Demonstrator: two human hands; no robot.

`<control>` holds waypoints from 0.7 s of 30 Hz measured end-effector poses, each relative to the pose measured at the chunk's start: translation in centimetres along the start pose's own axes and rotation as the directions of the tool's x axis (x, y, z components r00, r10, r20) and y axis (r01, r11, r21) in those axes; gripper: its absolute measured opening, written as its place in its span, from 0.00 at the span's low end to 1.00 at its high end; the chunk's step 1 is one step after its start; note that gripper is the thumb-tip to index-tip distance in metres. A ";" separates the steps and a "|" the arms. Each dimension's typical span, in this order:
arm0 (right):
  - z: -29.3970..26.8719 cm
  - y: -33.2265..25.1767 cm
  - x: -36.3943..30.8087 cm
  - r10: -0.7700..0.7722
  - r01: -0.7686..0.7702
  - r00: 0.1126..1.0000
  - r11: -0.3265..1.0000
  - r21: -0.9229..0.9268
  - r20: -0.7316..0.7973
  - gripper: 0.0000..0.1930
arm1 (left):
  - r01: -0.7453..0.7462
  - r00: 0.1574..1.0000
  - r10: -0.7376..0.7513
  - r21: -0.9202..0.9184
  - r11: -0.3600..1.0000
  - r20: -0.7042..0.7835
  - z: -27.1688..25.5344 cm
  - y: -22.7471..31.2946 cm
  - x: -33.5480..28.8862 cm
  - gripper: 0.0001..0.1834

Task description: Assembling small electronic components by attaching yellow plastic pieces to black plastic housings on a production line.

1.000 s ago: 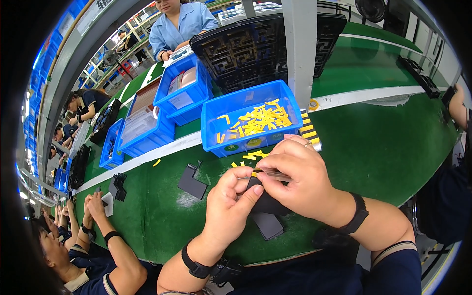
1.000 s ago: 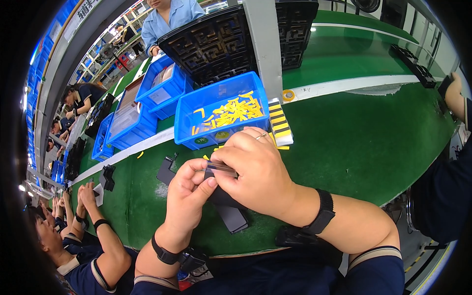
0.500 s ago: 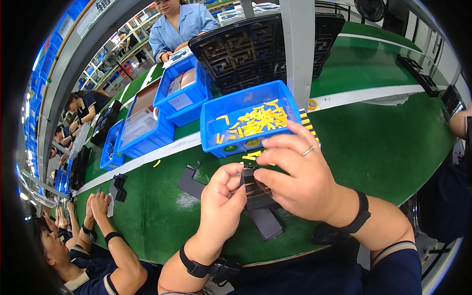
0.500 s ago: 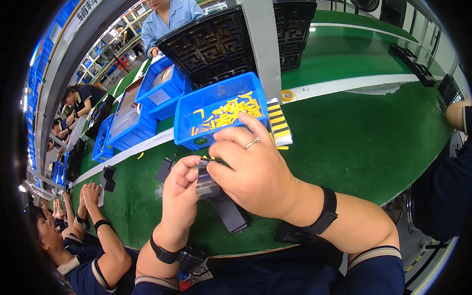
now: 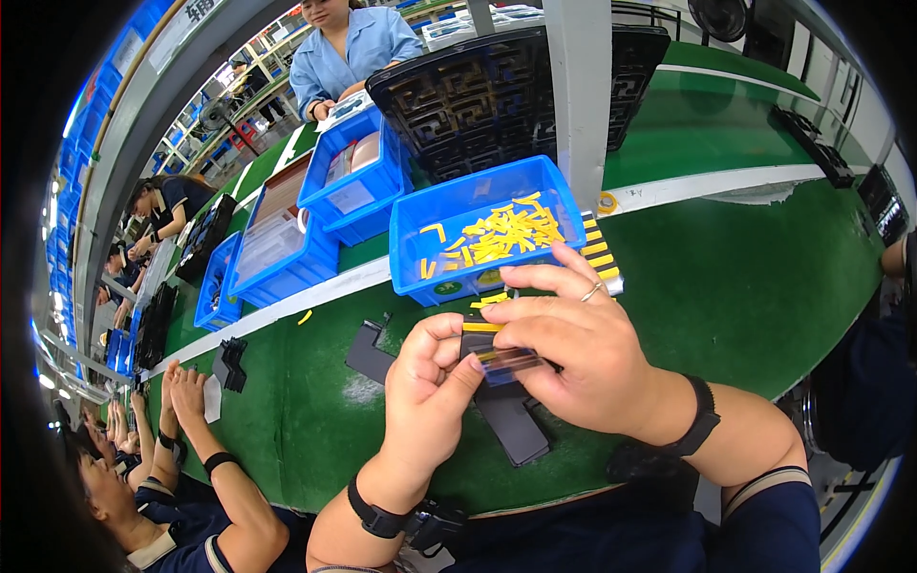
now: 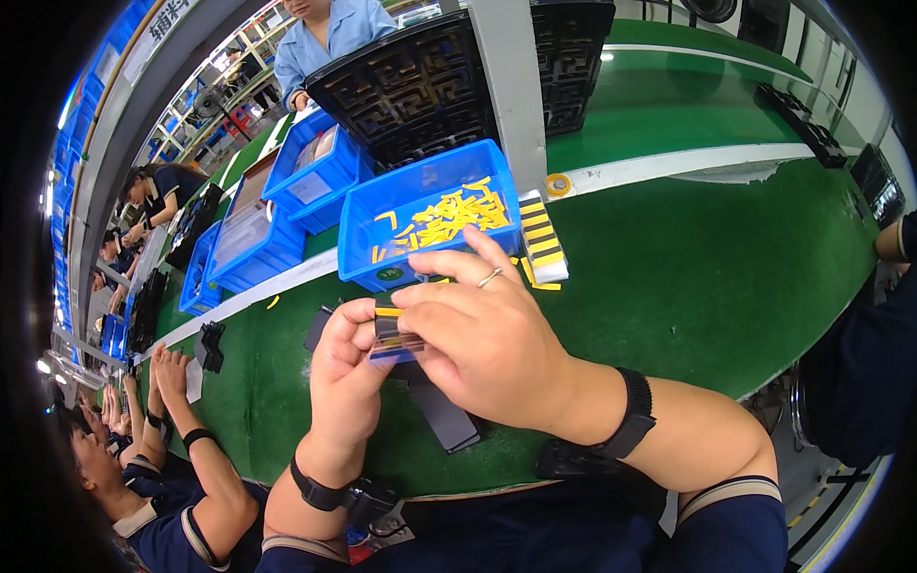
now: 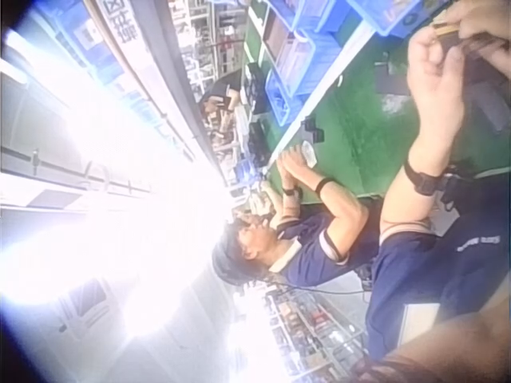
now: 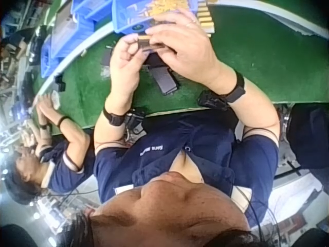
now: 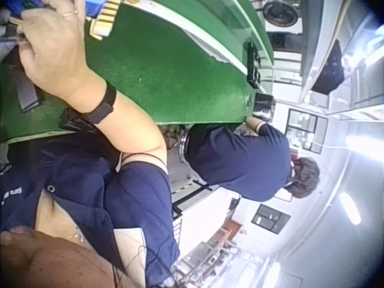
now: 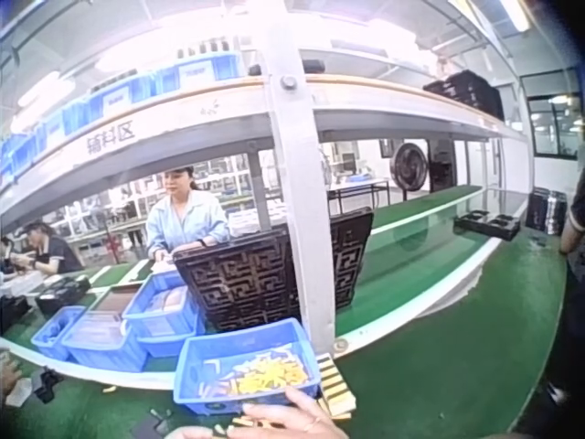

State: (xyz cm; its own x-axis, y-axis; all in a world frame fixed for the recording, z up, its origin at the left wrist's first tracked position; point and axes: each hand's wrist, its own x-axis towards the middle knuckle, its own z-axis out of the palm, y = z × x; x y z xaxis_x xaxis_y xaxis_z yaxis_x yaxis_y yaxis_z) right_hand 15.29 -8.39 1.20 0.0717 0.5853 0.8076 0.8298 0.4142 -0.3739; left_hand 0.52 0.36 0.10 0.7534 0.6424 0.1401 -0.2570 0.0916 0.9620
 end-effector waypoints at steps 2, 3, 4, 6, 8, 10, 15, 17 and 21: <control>-0.1 0.1 0.1 0.053 -0.052 0.998 0.998 0.017 -0.017 0.08 | -0.031 0.999 0.034 0.104 0.994 -0.031 0.0 -0.1 -0.2 0.17; -0.2 0.1 0.5 0.044 -0.043 0.999 0.996 0.076 -0.016 0.07 | -0.108 0.994 0.112 0.328 0.939 0.007 -0.1 -0.2 -0.3 0.19; -0.1 0.3 0.6 0.045 -0.043 0.999 0.996 0.078 -0.016 0.07 | -0.183 0.982 0.178 0.531 0.827 0.062 -0.1 -0.2 -0.4 0.20; 0.2 0.6 0.6 0.021 -0.027 0.999 0.964 0.263 0.026 0.08 | -0.190 0.979 0.200 0.566 0.802 0.045 0.5 0.5 -0.5 0.22; 0.1 0.4 0.6 0.002 -0.008 1.000 0.975 0.221 0.028 0.08 | -0.214 0.976 0.197 0.559 0.801 0.091 0.4 0.4 -0.5 0.21; -0.2 -0.1 0.9 -0.033 0.037 0.993 0.999 0.031 -0.114 0.09 | -0.122 0.992 0.109 0.359 0.925 0.056 0.4 0.5 -0.2 0.20; -0.1 0.7 0.7 0.114 -0.106 0.985 0.992 0.072 -0.130 0.09 | -0.029 0.999 0.030 -0.009 1.000 0.039 0.1 0.6 0.1 0.16; 0.3 0.6 0.5 0.143 -0.130 0.984 0.984 0.125 -0.102 0.08 | -0.021 0.999 0.022 -0.012 1.000 0.044 0.2 0.7 0.0 0.16; 0.1 0.6 0.5 0.165 -0.150 0.980 0.980 0.134 -0.113 0.06 | -0.021 0.998 0.023 -0.036 0.999 0.060 0.4 0.5 0.1 0.16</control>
State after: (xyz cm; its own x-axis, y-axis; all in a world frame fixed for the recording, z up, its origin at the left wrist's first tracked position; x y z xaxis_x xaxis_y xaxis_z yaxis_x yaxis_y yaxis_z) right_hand 15.77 -7.78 1.32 0.2699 0.5632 0.7810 0.7277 0.4118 -0.5485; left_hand 0.73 0.13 0.69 0.7824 0.5975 0.1757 -0.2938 0.1054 0.9500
